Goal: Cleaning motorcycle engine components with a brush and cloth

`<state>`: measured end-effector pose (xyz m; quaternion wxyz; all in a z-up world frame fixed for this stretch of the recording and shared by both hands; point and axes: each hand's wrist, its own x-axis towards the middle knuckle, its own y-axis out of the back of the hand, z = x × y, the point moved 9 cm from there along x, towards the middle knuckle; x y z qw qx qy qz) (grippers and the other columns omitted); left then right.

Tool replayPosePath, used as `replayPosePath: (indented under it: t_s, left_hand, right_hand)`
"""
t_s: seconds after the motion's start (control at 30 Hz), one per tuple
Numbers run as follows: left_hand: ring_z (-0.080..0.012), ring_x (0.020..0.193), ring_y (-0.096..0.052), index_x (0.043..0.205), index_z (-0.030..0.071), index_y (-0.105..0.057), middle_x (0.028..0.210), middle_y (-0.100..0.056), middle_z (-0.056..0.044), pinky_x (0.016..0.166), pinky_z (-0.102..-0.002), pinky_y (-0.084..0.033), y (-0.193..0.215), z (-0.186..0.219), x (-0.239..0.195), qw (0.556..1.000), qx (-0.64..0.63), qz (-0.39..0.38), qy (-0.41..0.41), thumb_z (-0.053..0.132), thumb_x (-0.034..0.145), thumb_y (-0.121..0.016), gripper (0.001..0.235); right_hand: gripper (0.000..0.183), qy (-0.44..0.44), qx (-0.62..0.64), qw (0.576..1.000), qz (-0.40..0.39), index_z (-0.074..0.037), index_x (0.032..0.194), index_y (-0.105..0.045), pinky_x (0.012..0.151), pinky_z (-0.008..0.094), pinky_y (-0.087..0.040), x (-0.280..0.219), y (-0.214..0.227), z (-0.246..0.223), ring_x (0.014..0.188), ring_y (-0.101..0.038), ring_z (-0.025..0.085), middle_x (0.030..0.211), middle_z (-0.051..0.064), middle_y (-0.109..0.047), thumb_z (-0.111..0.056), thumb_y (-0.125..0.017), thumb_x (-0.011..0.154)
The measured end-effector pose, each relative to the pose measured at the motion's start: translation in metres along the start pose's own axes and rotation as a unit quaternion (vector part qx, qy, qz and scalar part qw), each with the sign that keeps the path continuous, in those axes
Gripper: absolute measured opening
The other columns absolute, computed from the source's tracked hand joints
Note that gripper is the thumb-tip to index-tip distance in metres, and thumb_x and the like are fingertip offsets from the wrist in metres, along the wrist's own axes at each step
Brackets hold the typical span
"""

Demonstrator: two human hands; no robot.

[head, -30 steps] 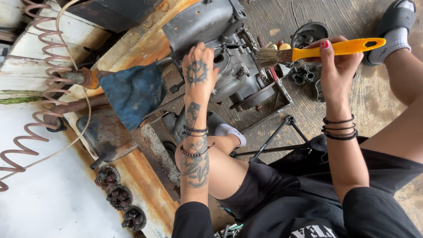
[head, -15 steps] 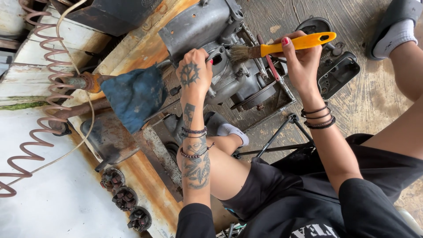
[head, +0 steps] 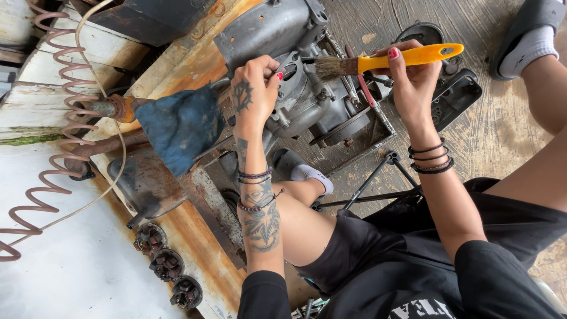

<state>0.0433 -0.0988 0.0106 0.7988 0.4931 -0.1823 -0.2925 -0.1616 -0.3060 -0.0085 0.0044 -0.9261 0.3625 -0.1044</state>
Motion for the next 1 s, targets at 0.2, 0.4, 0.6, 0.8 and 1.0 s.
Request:
replayPosePath:
  t_s: [0.2, 0.4, 0.6, 0.8, 1.0]
  left_hand:
    - [-0.0221, 0.07, -0.073, 0.095, 0.014, -0.073, 0.081, -0.076, -0.002, 0.066, -0.039, -0.055, 0.015, 0.013, -0.003, 0.997, -0.049, -0.016, -0.052, 0.006, 0.086, -0.076, 0.012]
    - [-0.0155, 0.068, -0.072, 0.086, 0.01, -0.073, 0.08, -0.078, -0.001, 0.066, -0.032, -0.056, 0.032, 0.025, -0.009, 0.994, -0.075, -0.035, -0.074, 0.004, 0.085, -0.078, 0.007]
    - [-0.0164, 0.068, -0.072, 0.087, 0.009, -0.076, 0.08, -0.078, -0.003, 0.069, -0.031, -0.059, 0.031, 0.017, -0.01, 0.994, -0.087, -0.031, -0.065, 0.004, 0.086, -0.078, 0.005]
    - [-0.0162, 0.066, -0.075, 0.095, 0.011, -0.076, 0.08, -0.08, -0.001, 0.085, -0.035, -0.057, 0.018, 0.017, 0.001, 0.995, -0.074, -0.023, -0.063, 0.005, 0.083, -0.082, 0.015]
    - [-0.0195, 0.069, -0.077, 0.092, 0.011, -0.079, 0.079, -0.08, -0.004, 0.066, -0.033, -0.059, 0.006, 0.007, 0.008, 0.996, -0.066, 0.001, -0.063, 0.005, 0.084, -0.078, 0.009]
  right_hand:
    - [0.024, 0.032, -0.001, 0.999, -0.014, 0.006, 0.111, -0.058, 0.087, 0.037, -0.064, -0.004, -0.007, -0.016, 0.103, -0.072, 0.031, 0.109, 0.022, -0.068, -0.018, -0.056, 0.114]
    - [0.009, 0.083, -0.051, 0.984, -0.148, 0.009, 0.11, -0.065, 0.075, 0.028, -0.058, 0.007, -0.059, -0.04, 0.089, -0.068, 0.024, 0.103, 0.018, -0.07, 0.003, -0.058, 0.11]
    - [0.017, 0.098, -0.144, 0.966, -0.188, 0.005, 0.105, -0.071, 0.061, 0.024, -0.055, 0.006, -0.064, -0.053, 0.076, -0.069, 0.018, 0.095, 0.013, -0.073, -0.008, -0.061, 0.109]
    - [0.017, 0.118, -0.175, 0.976, -0.051, 0.008, 0.113, -0.066, 0.077, 0.032, -0.057, 0.009, -0.012, -0.044, 0.092, -0.07, 0.027, 0.104, 0.018, -0.07, -0.007, -0.059, 0.116]
    - [0.024, 0.087, -0.077, 0.992, -0.052, 0.011, 0.113, -0.062, 0.087, 0.037, -0.063, -0.001, -0.003, -0.036, 0.102, -0.074, 0.033, 0.106, 0.024, -0.07, -0.012, -0.059, 0.115]
